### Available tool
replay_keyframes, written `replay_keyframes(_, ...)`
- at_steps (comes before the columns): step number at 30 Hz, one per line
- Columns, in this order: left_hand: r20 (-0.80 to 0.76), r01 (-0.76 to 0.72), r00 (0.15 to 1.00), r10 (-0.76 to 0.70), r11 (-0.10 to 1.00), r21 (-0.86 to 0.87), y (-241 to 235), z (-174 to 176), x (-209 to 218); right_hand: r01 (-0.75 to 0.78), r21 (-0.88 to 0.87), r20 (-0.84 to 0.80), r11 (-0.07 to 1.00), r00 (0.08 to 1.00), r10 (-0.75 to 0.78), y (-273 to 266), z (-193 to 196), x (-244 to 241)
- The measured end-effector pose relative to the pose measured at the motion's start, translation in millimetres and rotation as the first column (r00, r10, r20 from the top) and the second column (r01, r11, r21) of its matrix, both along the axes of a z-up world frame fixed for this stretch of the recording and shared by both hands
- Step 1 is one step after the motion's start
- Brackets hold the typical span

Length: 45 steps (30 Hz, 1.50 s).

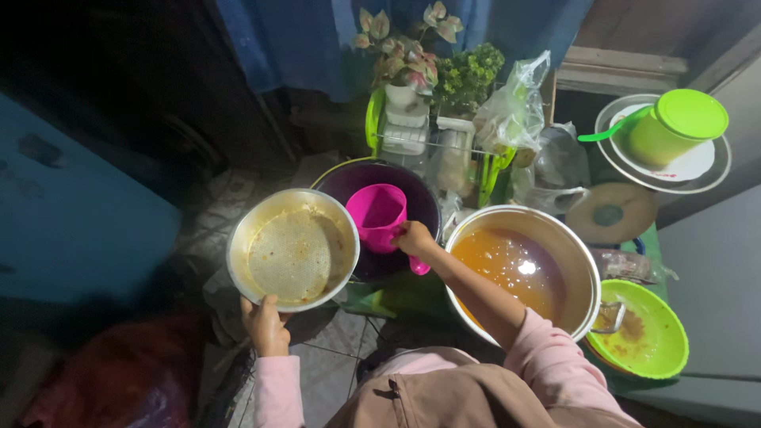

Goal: The person pours a brown liquid from a green bowl through a metal strainer into a larger pot, then uses their hand to press and squeeze the residue in the strainer to extract more liquid. They repeat the process with additional liquid and residue, occasionally using a pink scoop to assist.

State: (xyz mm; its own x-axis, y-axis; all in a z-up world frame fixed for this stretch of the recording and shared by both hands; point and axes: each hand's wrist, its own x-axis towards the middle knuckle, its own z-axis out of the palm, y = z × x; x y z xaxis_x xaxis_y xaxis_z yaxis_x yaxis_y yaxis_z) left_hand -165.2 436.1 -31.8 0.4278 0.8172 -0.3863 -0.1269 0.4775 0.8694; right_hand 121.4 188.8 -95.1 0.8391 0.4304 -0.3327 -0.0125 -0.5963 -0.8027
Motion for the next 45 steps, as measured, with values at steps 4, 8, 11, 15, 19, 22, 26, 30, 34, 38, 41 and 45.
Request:
replay_keyframes(4, 0.027, 0.013, 1.0, -0.013, 1.0, 0.015, 5.8, -4.2, 1.3, -0.065, -0.014, -0.022, 0.998, 0.998, 0.064, 10.5, -15.5, -3.9)
replay_keyframes(8, 0.05, 0.037, 0.998, -0.036, 0.999, -0.015, 1.5, 5.3, 11.9, -0.132, -0.21, 0.053, 0.969, 0.988, 0.146, 10.2, 14.7, -14.3)
replay_keyframes(11, 0.084, 0.079, 0.993, -0.08, 0.997, 0.02, -8.3, 24.2, 25.6, -0.055, -0.411, 0.539, 0.91, 0.79, 0.291, 3.0, 58.8, -44.8)
replay_keyframes(15, 0.09, 0.144, 0.985, -0.149, 0.988, 0.058, -29.5, 63.8, 44.3, 0.058, -0.362, 0.794, 0.93, 0.543, 0.275, -19.8, 134.8, -69.3)
replay_keyframes(19, 0.211, 0.219, 0.95, -0.229, 0.973, 0.069, -56.8, 109.8, 56.9, 0.121, -0.312, 0.854, 0.942, 0.471, 0.223, -62.3, 205.8, -82.8)
replay_keyframes(22, 0.248, 0.28, 0.921, -0.301, 0.953, 0.117, -82.2, 139.9, 69.6, 0.17, -0.276, 0.881, 0.946, 0.438, 0.178, -95.8, 248.0, -90.6)
replay_keyframes(26, 0.306, 0.354, 0.871, -0.385, 0.922, 0.154, -121.8, 167.8, 93.2, 0.232, -0.284, 0.885, 0.93, 0.437, 0.161, -140.3, 286.2, -100.0)
replay_keyframes(30, 0.361, 0.452, 0.808, -0.465, 0.883, 0.127, -167.5, 180.7, 117.0, 0.267, -0.275, 0.885, 0.924, 0.445, 0.135, -185.1, 306.0, -106.0)
replay_keyframes(34, 0.328, 0.535, 0.767, -0.551, 0.832, 0.146, -215.9, 182.1, 132.7, 0.312, -0.273, 0.873, 0.91, 0.478, 0.098, -232.4, 315.9, -111.3)
replay_keyframes(38, 0.248, 0.606, 0.75, -0.613, 0.787, 0.114, -265.7, 177.0, 143.6, 0.339, -0.271, 0.87, 0.901, 0.487, 0.079, -285.8, 320.7, -116.2)
replay_keyframes(41, 0.331, 0.628, 0.716, -0.615, 0.774, 0.082, -308.4, 169.2, 146.7, 0.369, -0.301, 0.851, 0.879, 0.521, 0.073, -326.1, 318.8, -122.0)
replay_keyframes(45, 0.314, 0.649, 0.697, -0.645, 0.754, 0.107, -364.0, 158.8, 144.9, 0.404, -0.366, 0.83, 0.838, 0.549, 0.098, -377.5, 311.4, -130.6)
